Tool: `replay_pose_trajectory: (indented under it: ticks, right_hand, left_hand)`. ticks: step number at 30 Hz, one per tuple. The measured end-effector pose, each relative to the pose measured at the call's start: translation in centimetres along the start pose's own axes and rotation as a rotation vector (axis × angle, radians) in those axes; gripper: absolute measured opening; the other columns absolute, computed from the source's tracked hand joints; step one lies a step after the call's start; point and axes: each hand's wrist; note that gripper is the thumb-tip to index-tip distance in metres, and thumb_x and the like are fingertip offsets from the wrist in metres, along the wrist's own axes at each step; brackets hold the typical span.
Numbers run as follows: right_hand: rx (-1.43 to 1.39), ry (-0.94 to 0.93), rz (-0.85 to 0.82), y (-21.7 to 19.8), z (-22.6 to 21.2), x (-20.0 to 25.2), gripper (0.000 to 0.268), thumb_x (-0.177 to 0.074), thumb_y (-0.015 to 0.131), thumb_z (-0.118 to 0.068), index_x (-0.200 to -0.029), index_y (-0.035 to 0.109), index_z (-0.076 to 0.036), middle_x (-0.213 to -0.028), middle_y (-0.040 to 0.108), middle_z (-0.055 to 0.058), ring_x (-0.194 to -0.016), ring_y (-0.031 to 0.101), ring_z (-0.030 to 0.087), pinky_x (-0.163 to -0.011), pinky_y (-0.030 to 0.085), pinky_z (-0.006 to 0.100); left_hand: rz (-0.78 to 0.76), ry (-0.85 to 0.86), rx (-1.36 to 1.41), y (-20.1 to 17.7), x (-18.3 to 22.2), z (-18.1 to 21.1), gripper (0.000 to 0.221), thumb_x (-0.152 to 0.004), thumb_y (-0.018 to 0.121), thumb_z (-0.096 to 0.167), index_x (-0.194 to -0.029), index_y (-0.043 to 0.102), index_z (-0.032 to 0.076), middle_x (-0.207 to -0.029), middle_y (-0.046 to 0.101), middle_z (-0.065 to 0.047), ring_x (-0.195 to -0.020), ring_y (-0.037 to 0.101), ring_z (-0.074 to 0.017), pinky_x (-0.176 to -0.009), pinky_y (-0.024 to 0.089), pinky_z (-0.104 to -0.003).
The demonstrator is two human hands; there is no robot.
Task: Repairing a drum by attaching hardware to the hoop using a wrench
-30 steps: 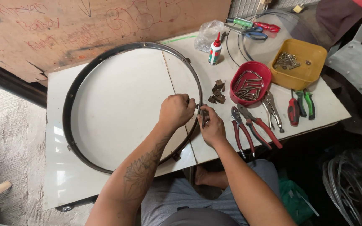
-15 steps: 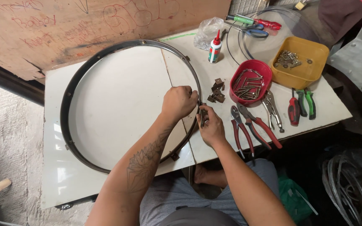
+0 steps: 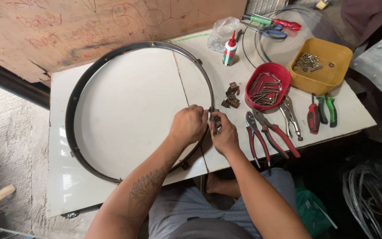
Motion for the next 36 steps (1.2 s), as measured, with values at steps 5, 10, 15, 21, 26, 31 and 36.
replay_pose_trajectory:
  ticks: [5, 10, 15, 21, 26, 31, 36]
  right_hand:
    - [0.024, 0.012, 0.009, 0.2, 0.7, 0.0, 0.027, -0.099, 0.067, -0.023, -0.124, 0.063, -0.016, -0.074, 0.071, 0.009, -0.049, 0.063, 0.026, -0.051, 0.048, 0.037]
    - [0.046, 0.008, 0.017, 0.5, 1.0, -0.4, 0.028, -0.097, 0.069, -0.028, -0.123, 0.065, -0.018, -0.076, 0.071, 0.008, -0.052, 0.065, 0.027, -0.053, 0.049, 0.038]
    - [0.055, -0.047, 0.021, 0.7, 1.2, -0.3, 0.029, -0.098, 0.068, -0.029, -0.124, 0.064, -0.018, -0.078, 0.072, 0.012, -0.060, 0.067, 0.036, -0.058, 0.052, 0.044]
    - [0.065, -0.040, 0.027, 0.3, 0.4, 0.0, 0.026, -0.099, 0.067, -0.028, -0.123, 0.064, -0.018, -0.077, 0.073, 0.009, -0.056, 0.066, 0.030, -0.057, 0.052, 0.040]
    - [0.057, -0.014, 0.016, 0.2, 0.5, -0.2, 0.027, -0.100, 0.066, -0.029, -0.124, 0.065, -0.016, -0.077, 0.072, 0.010, -0.052, 0.065, 0.028, -0.055, 0.051, 0.040]
    - [0.046, 0.035, 0.004, 0.0, -0.1, 0.0, 0.028, -0.099, 0.067, -0.030, -0.122, 0.065, -0.015, -0.076, 0.072, 0.011, -0.051, 0.065, 0.028, -0.054, 0.050, 0.039]
    - [0.053, 0.034, -0.010, 0.1, 0.0, -0.3, 0.027, -0.099, 0.067, -0.030, -0.122, 0.064, -0.016, -0.076, 0.072, 0.009, -0.050, 0.064, 0.027, -0.052, 0.049, 0.038]
  left_hand:
    - [0.080, 0.091, -0.163, 2.4, 4.2, -0.4, 0.029, -0.095, 0.054, 0.031, -0.077, 0.065, 0.012, -0.071, 0.066, -0.008, -0.067, 0.073, -0.0312, -0.058, 0.059, -0.040]
    - [-0.042, 0.034, -0.173, 3.8, 7.6, -1.1, 0.034, -0.099, 0.046, 0.030, -0.079, 0.067, 0.012, -0.074, 0.067, -0.005, -0.067, 0.073, -0.0295, -0.057, 0.059, -0.038]
    - [-0.018, -0.048, -0.138, 3.2, 7.3, -1.3, 0.036, -0.094, 0.053, 0.034, -0.071, 0.067, 0.011, -0.065, 0.063, -0.007, -0.064, 0.072, -0.0331, -0.055, 0.058, -0.042]
    - [-0.039, -0.201, 0.010, -0.3, 4.2, -0.7, 0.040, -0.092, 0.055, 0.037, -0.067, 0.066, 0.007, -0.060, 0.060, -0.012, -0.063, 0.070, -0.0371, -0.055, 0.056, -0.046]
    - [-0.092, -0.190, 0.083, -1.8, 1.4, -0.9, 0.040, -0.090, 0.056, 0.034, -0.063, 0.065, 0.006, -0.054, 0.058, -0.014, -0.061, 0.069, -0.0389, -0.055, 0.056, -0.045]
    - [-0.151, -0.179, 0.112, -2.8, -1.7, -0.6, 0.038, -0.088, 0.058, 0.031, -0.064, 0.068, 0.004, -0.053, 0.061, -0.017, -0.064, 0.070, -0.0429, -0.060, 0.058, -0.047]
    - [-0.144, -0.227, 0.142, -2.8, -4.4, -0.1, 0.045, -0.091, 0.057, 0.040, -0.069, 0.069, 0.002, -0.058, 0.063, -0.020, -0.073, 0.071, -0.0471, -0.067, 0.058, -0.053]
Point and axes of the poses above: each hand's wrist, its own x-axis away from the middle knuckle, its own y-axis out of the palm, z = x × y
